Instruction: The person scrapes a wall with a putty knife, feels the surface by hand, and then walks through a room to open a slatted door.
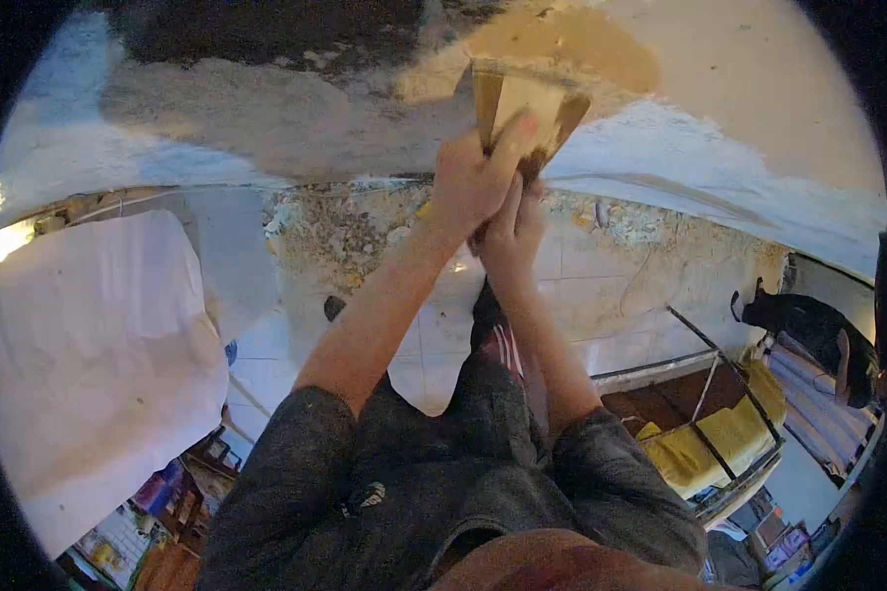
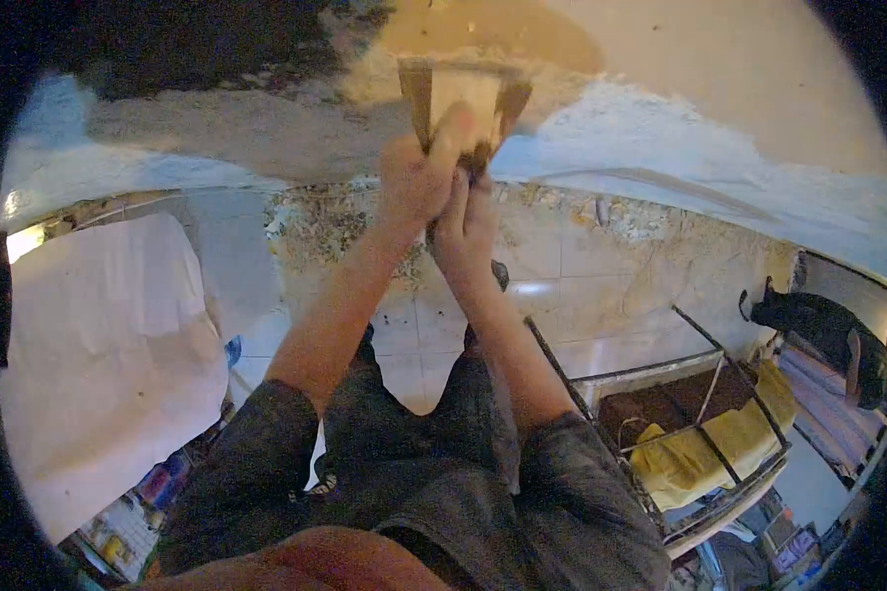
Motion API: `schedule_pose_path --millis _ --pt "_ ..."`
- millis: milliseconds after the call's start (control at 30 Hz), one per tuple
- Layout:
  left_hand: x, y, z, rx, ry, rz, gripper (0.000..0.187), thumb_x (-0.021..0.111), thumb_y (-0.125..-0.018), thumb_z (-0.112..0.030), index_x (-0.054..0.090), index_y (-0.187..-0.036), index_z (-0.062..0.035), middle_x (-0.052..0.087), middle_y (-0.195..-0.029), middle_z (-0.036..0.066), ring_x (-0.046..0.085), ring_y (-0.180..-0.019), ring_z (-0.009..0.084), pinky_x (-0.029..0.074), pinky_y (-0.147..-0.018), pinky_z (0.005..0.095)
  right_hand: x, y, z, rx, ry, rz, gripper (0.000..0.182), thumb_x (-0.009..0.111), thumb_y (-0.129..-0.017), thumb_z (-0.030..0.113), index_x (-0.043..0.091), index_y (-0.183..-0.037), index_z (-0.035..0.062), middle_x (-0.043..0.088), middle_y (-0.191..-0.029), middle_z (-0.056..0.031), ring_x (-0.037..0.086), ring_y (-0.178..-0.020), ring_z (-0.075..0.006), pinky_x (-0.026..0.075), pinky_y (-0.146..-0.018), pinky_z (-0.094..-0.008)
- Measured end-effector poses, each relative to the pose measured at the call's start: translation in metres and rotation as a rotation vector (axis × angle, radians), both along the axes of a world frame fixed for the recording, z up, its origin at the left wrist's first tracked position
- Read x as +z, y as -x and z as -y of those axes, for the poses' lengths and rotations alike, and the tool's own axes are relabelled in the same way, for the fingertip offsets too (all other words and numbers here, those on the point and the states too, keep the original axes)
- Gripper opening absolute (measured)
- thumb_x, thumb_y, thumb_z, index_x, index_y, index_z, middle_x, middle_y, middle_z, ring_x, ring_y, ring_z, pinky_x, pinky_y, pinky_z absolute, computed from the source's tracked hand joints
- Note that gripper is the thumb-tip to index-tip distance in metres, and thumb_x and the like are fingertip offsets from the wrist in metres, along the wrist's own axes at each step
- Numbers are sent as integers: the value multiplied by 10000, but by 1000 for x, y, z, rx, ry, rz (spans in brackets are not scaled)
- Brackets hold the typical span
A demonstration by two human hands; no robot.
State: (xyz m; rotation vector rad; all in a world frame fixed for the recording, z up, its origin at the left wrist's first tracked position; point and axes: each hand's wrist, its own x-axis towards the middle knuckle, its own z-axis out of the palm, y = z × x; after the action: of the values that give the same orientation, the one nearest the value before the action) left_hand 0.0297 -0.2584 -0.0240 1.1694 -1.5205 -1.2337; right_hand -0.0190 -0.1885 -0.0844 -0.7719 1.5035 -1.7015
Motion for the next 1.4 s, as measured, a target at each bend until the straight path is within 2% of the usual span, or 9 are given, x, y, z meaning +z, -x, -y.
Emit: schedule_pose_path --millis 400,500,600,800,867,933,1267,1333,1400 --pt "6 10 4 -71 -116 -248 371 614 -870 -354 666 -901 11 643 -643 118 600 -536 143 472 -517 289 10 6 -1 73 -167 -519 366 318 -1010 231 490 -1128 -70 599 -975 -170 616 -856 -177 515 -679 -329" --pt "-12 7 -8 22 0 -127 347 615 -872 -328 660 -909 14 614 -616 107 588 -533 136 450 -498 275 21 1 1 -108 167 -459 306 397 -983 210 542 -1007 -58 617 -838 -178 618 -760 -233 474 -659 -327" --pt "33 5 5 -133 -366 -323 385 614 -862 -364 668 -948 7 645 -672 128 614 -612 153 478 -583 298 32 9 5 60 -170 -333 329 342 -999 205 556 -1011 -44 597 -969 -153 594 -861 -209 469 -737 -313" --pt "0 17 -6 111 193 -226 378 630 -866 -323 638 -780 45 603 -569 103 581 -506 113 439 -465 262 15 4 -1 -149 80 -321 332 327 -1006 210 557 -896 -3 599 -793 -81 569 -667 -168 452 -581 -282" --pt "21 13 3 -85 -340 -417 390 627 -867 -343 666 -842 44 612 -572 115 608 -562 122 456 -518 270 13 18 6 29 -94 -496 309 346 -1005 219 551 -962 -9 592 -774 -63 560 -632 -155 448 -566 -278" --pt "23 9 -5 -56 -250 -263 411 627 -869 -357 671 -813 48 609 -569 109 607 -544 127 469 -508 285 18 1 -3 -34 -134 -146 290 387 -980 168 574 -963 -53 594 -843 -223 596 -840 -279 452 -740 -360" --pt "17 16 -5 34 194 -286 379 644 -859 -320 668 -757 44 635 -576 138 595 -458 154 472 -456 293 30 1 -5 -43 -66 -213 353 373 -985 220 581 -1046 -59 623 -962 -208 602 -898 -300 459 -796 -339" --pt "45 11 1 -19 -194 -256 386 659 -848 -327 659 -722 37 634 -572 127 592 -453 154 468 -439 302 32 3 0 -52 -64 -175 353 373 -985 224 575 -1055 -58 626 -989 -214 608 -910 -307 463 -792 -341" --pt "20 13 2 -32 -172 -266 390 671 -839 -331 659 -708 37 647 -610 126 606 -521 134 457 -466 308 17 11 9 -160 142 -890 326 393 -989 245 531 -1091 -32 577 -702 -109 563 -634 -206 426 -559 -334"
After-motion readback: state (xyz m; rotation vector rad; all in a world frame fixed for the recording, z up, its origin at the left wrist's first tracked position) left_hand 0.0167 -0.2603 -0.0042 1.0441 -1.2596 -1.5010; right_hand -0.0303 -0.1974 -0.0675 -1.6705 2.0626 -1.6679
